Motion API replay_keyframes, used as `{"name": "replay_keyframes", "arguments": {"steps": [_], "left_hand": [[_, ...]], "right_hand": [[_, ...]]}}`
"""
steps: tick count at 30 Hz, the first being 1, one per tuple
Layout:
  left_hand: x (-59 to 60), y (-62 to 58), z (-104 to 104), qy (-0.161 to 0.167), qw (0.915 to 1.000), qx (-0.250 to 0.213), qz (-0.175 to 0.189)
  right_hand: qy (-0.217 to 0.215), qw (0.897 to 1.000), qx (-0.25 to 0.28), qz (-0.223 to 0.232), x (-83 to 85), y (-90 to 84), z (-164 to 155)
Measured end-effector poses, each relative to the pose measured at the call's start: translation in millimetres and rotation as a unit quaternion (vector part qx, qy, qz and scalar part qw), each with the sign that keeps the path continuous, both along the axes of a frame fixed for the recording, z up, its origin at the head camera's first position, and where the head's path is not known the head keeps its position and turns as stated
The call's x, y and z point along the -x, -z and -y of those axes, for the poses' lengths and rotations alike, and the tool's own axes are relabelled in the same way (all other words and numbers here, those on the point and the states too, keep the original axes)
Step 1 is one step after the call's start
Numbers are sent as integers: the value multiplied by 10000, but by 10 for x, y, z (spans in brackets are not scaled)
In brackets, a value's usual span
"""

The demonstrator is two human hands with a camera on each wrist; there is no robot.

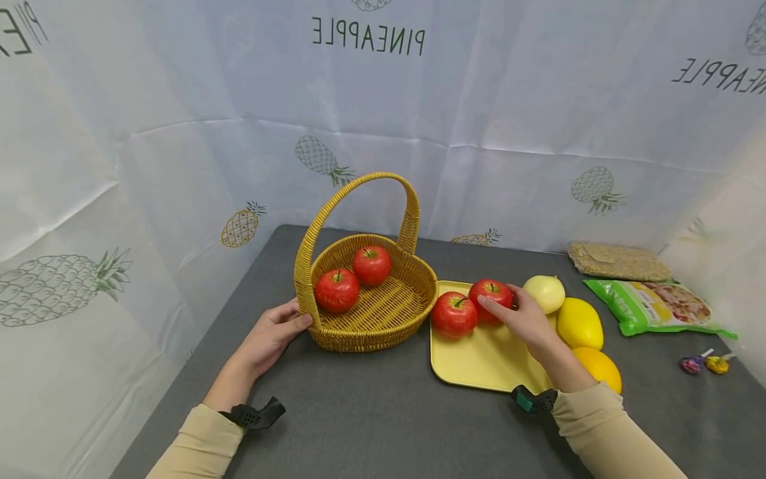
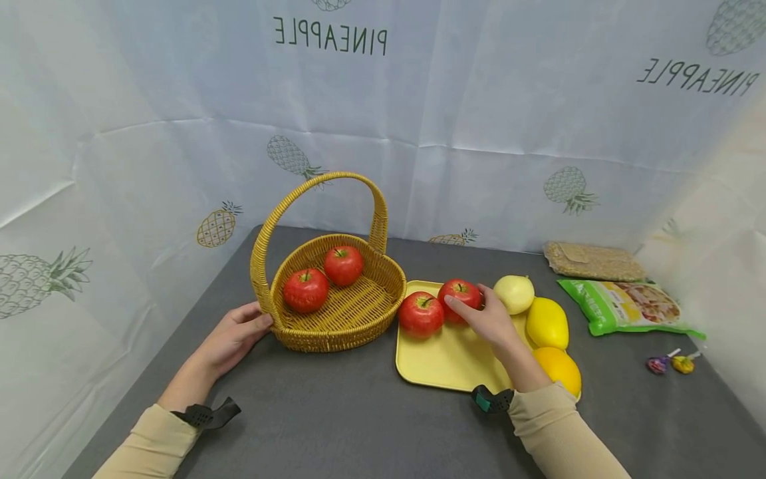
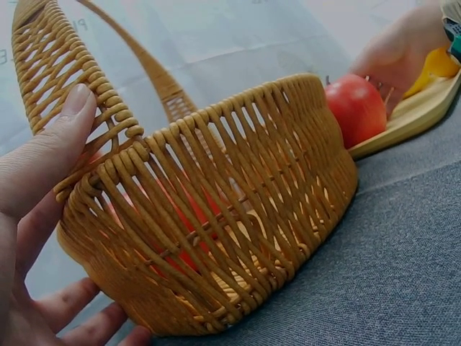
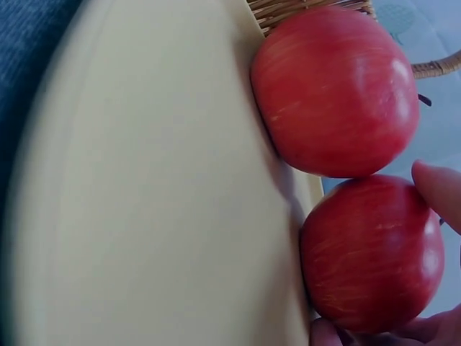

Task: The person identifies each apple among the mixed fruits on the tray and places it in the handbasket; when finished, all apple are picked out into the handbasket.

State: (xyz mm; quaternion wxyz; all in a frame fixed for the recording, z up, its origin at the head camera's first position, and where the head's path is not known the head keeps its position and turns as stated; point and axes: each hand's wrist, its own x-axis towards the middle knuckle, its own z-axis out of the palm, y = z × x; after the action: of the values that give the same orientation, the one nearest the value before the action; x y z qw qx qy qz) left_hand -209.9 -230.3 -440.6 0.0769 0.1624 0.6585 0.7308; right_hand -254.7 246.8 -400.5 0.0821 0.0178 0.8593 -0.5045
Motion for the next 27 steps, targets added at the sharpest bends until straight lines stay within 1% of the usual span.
{"name": "replay_keyframes", "arguments": {"steps": [6,12,15,27], "left_hand": [[5,4,4,16,10000,-22,42],[12,18,-5,3,10000,-32,58],[13,17,-7,28,10000,-20,61],[6,4,-7,23,9998,-101,158]], "right_hand": [[83,9998,114,152,-7,-11,2],[277,9986,-52,447,-52,-58,11],[337,9978,-33,564,-70,-75,12],[438,9972,-10,613,-75,-110,-32]]}}
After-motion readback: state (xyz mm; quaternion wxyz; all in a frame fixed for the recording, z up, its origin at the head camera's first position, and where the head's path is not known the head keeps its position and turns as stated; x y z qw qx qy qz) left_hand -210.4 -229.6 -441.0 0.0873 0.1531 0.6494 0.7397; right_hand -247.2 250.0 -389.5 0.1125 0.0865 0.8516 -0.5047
